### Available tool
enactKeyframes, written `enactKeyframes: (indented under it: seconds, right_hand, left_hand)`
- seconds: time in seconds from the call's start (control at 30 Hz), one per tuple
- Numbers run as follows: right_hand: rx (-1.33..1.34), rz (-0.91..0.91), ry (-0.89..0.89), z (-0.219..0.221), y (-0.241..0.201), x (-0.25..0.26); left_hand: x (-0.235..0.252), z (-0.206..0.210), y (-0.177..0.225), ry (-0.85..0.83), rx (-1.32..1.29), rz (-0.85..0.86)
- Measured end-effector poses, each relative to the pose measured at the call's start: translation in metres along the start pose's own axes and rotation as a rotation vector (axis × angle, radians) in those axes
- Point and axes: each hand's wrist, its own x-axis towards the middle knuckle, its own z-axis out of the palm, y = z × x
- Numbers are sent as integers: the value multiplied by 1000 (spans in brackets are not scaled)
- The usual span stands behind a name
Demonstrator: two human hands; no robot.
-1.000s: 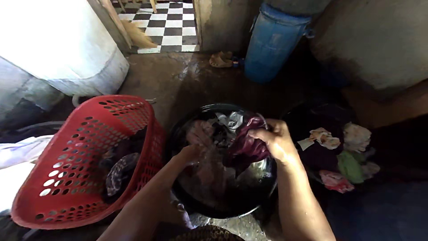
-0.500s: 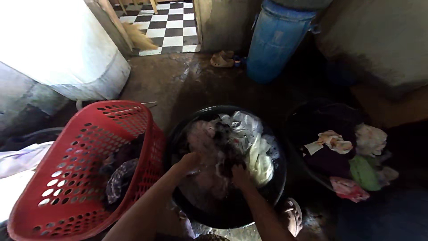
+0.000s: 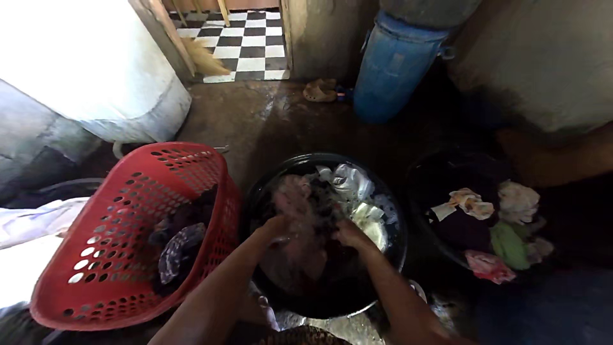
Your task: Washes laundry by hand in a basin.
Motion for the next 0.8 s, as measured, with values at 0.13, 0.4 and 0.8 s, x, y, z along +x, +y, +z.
enactKeyframes:
  seconds: [0.13,0.4,0.8]
  right_hand:
    - [190,-153,157,-49,-71,-76]
    - [1166,-651,402,-55,-102,-134]
    - [1621,78,274,52,-34,-48]
  left_hand:
    - [-3,10,11,5,86,30]
    - [-30,36,65,530,-1120,311]
    - [-48,2,65,785,-1512,328]
